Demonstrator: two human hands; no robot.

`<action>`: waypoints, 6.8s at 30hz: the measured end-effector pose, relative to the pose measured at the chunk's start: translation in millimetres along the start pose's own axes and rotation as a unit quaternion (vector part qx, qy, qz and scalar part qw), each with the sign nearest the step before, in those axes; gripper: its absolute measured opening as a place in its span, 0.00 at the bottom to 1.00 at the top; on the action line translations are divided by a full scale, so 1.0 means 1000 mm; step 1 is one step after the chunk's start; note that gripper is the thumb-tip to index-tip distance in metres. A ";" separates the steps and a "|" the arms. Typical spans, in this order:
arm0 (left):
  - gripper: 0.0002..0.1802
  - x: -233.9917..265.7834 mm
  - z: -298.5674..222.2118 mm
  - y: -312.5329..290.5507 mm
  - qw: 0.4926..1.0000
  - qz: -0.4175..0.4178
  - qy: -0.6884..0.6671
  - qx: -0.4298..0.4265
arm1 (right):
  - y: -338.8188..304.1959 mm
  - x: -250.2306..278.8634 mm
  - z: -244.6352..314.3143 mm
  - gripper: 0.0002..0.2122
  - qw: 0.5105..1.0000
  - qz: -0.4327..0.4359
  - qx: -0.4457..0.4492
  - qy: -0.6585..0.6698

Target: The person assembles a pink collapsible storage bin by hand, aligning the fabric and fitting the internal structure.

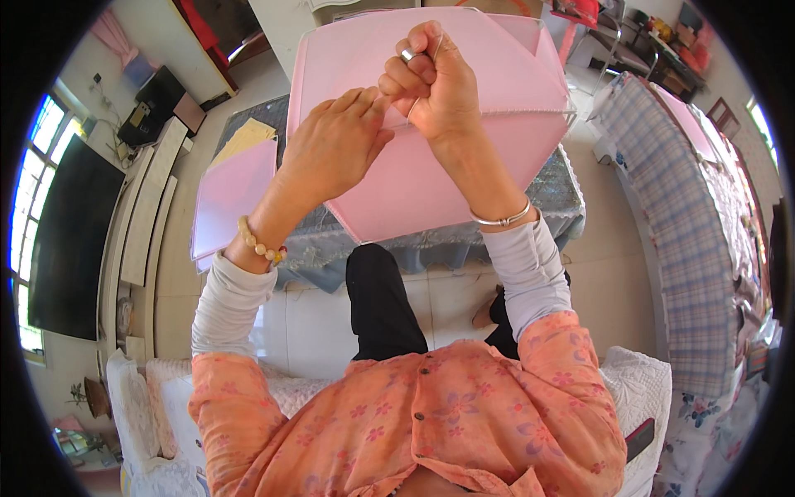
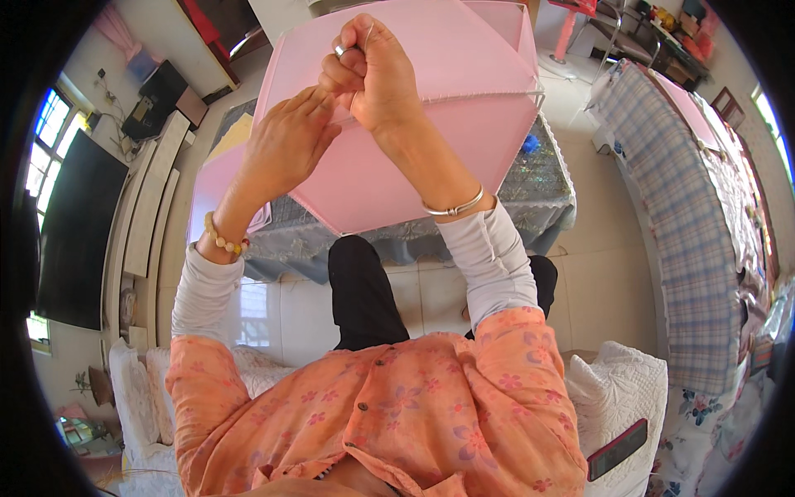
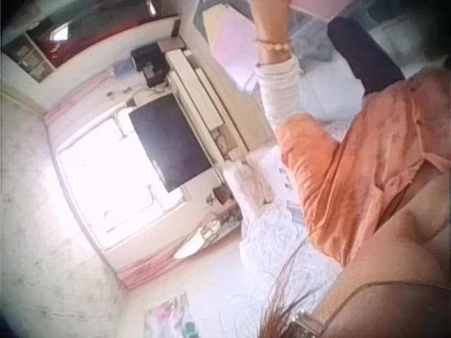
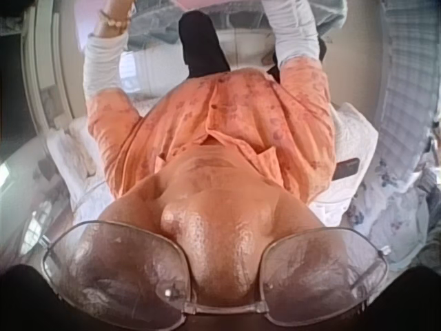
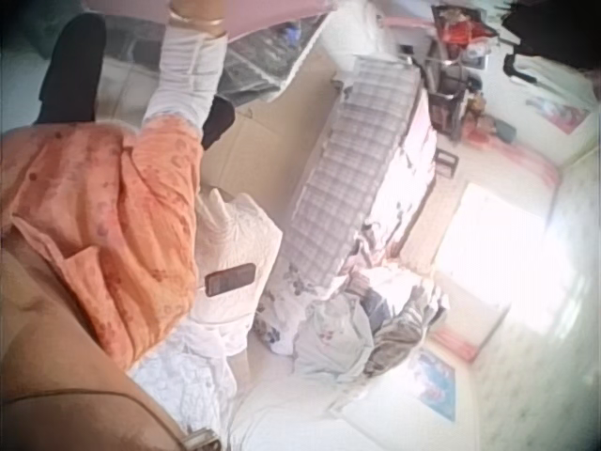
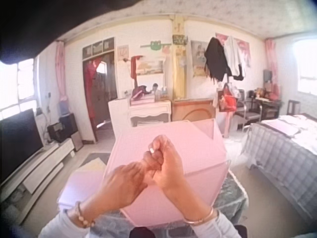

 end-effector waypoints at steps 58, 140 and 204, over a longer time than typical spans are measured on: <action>0.10 -0.026 -0.062 -0.014 0.704 -0.031 -0.635 0.317 | -0.105 0.042 -0.008 0.07 0.776 -0.126 0.085 -0.612; 0.14 0.005 0.014 0.005 0.597 -0.154 -0.765 0.187 | -0.050 0.006 0.017 0.03 0.755 0.070 0.170 -0.629; 0.30 -0.015 0.034 -0.086 0.945 -0.234 -0.176 0.147 | -0.282 0.132 0.108 0.12 0.849 -0.282 -0.044 -0.444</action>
Point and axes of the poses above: each hand's wrist, its own y-axis towards the middle knuckle, its own x-axis out of the back of the hand, z = x × y, the point moved 1 cm from there along y, towards the middle knuckle, and after that the axes turned 12 degrees about y, right-handed, at the moved point
